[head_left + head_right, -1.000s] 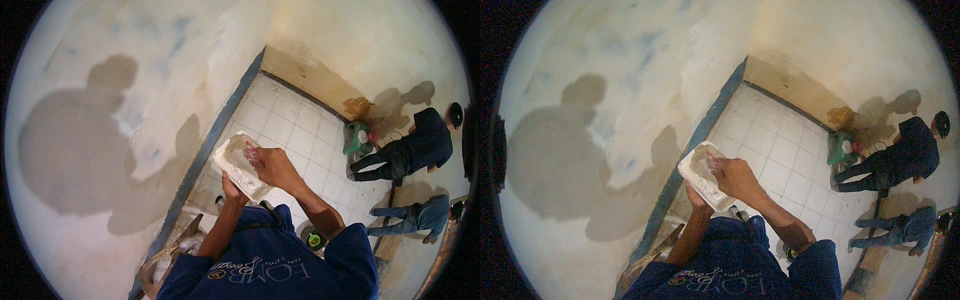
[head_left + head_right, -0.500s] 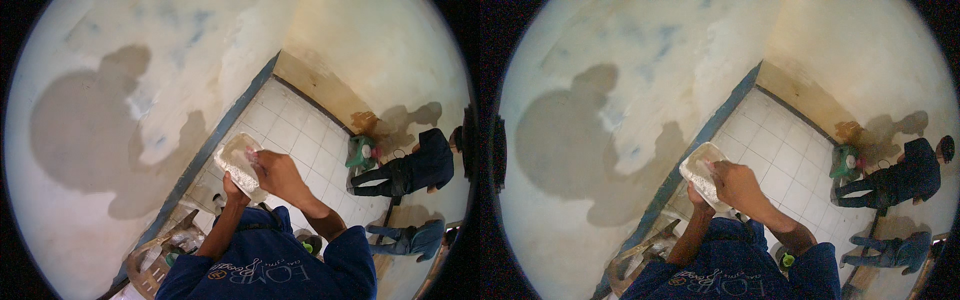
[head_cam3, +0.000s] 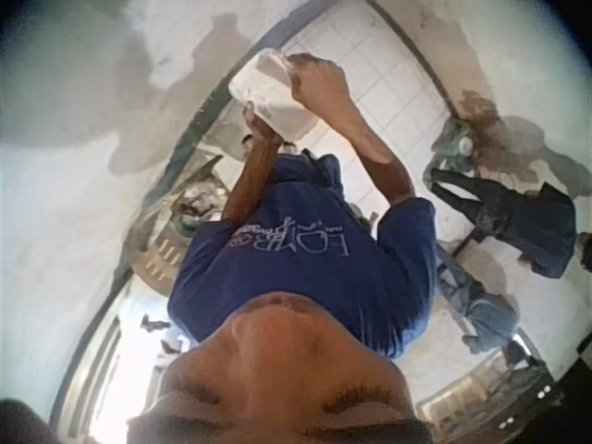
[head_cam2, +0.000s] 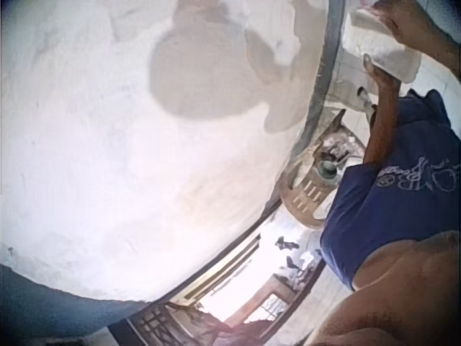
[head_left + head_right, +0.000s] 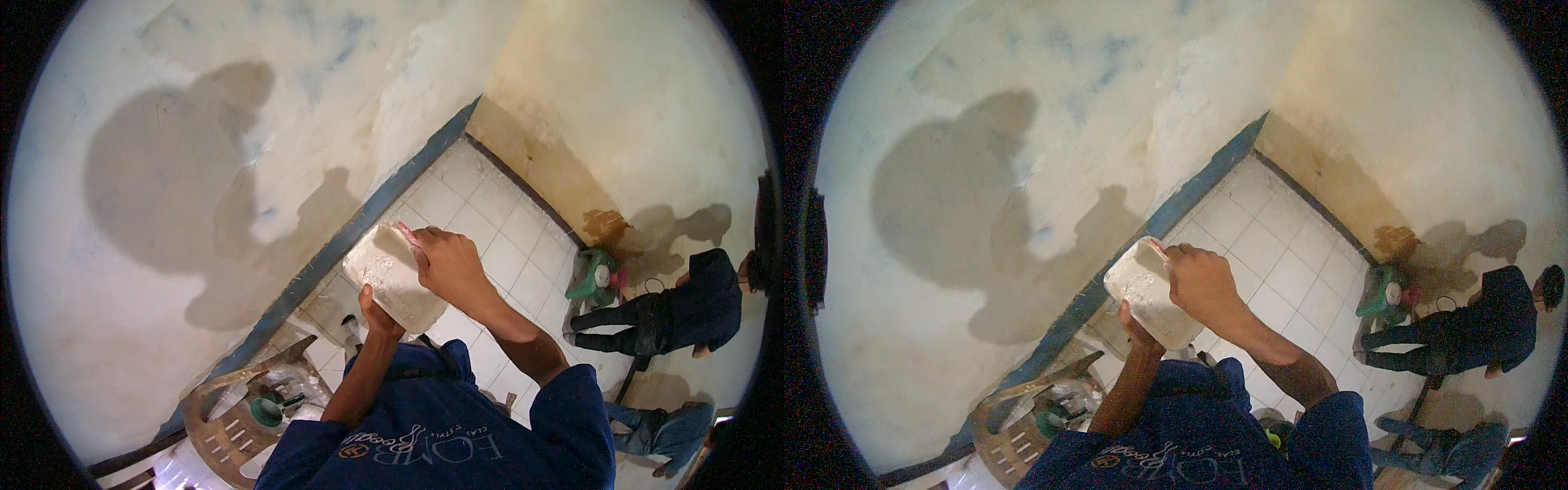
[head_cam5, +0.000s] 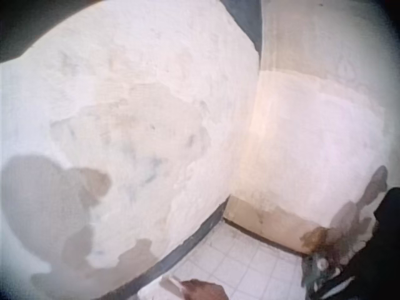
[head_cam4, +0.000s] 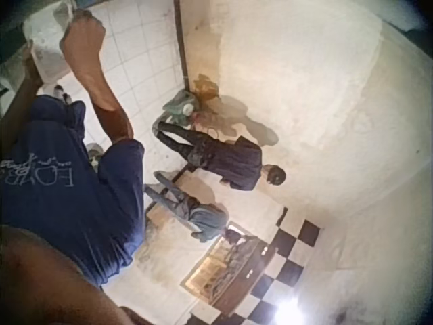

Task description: The person applies plaster to a wall with a spatula, then mixes more plaster in a container by hand and with the spatula.

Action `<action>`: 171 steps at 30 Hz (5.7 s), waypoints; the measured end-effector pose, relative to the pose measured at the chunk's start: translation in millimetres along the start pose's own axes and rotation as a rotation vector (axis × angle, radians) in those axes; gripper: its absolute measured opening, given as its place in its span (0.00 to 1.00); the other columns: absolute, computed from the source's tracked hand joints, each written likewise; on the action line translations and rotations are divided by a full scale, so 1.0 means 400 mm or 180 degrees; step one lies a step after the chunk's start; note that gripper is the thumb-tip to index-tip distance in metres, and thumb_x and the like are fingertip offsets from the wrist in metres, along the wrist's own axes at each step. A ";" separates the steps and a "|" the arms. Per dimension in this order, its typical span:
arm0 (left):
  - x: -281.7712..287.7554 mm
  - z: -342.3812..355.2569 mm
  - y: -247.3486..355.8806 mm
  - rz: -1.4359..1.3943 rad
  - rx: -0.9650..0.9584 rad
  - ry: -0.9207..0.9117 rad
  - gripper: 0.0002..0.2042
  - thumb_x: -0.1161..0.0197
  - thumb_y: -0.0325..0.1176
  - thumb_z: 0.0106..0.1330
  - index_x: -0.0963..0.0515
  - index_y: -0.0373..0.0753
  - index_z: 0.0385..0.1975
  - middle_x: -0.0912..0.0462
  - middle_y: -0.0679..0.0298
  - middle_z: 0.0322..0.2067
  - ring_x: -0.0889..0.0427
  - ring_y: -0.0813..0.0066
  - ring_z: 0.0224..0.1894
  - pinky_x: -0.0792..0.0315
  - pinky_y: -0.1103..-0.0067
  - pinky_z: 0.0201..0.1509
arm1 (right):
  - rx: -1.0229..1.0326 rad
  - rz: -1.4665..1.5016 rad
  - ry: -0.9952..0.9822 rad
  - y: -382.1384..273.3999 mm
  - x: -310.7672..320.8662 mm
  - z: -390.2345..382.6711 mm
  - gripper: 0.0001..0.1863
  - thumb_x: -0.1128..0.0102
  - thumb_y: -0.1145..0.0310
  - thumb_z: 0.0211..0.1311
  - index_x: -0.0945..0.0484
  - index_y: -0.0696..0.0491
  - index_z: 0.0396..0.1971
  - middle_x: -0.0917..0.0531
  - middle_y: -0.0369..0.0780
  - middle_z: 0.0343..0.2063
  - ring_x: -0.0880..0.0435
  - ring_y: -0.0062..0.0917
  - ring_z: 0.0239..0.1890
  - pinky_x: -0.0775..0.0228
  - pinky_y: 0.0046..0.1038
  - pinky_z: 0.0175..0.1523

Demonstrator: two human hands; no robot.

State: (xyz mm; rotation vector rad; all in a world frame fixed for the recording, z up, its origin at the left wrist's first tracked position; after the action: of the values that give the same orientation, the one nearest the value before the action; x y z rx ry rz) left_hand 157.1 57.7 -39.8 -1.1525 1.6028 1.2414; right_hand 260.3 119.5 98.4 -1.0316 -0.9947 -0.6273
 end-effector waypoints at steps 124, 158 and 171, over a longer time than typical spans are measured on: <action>0.030 -0.281 0.130 -0.0525 -0.0457 -0.0063 0.34 0.68 0.61 0.64 0.40 0.44 0.63 0.33 0.56 0.59 0.33 0.54 0.60 0.38 0.60 0.63 | 0.0551 0.0863 0.0070 -0.276 -0.024 -0.170 0.05 0.43 0.73 0.50 0.24 0.58 0.27 0.22 0.49 0.25 0.22 0.48 0.30 0.31 0.41 0.34; 0.062 -0.294 0.111 -0.0357 -0.0672 0.0062 0.35 0.49 0.56 0.56 0.40 0.44 0.62 0.31 0.60 0.57 0.32 0.60 0.60 0.40 0.64 0.65 | 0.0634 0.0340 -0.0349 -0.326 -0.085 -0.218 0.09 0.45 0.71 0.53 0.22 0.60 0.32 0.20 0.49 0.27 0.20 0.44 0.28 0.28 0.40 0.33; 0.064 -0.285 0.113 -0.0389 -0.0730 0.0156 0.33 0.64 0.61 0.64 0.36 0.44 0.60 0.29 0.56 0.55 0.30 0.55 0.57 0.38 0.61 0.62 | 0.0520 0.1054 -0.0212 -0.295 -0.045 -0.202 0.07 0.42 0.71 0.50 0.24 0.58 0.28 0.22 0.49 0.23 0.22 0.46 0.27 0.31 0.41 0.34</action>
State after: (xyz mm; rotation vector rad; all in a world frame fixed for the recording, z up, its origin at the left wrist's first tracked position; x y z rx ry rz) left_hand 100.7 -53.4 -28.1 -1.4118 1.4287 1.3507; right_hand 186.0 -2.5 116.6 -1.0472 -0.8911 -0.2369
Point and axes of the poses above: each hand's wrist, its own z-axis towards the middle knuckle, its own x-axis out of the back of the hand, y = z × x, the point moved 1 cm from there along z, towards the middle knuckle
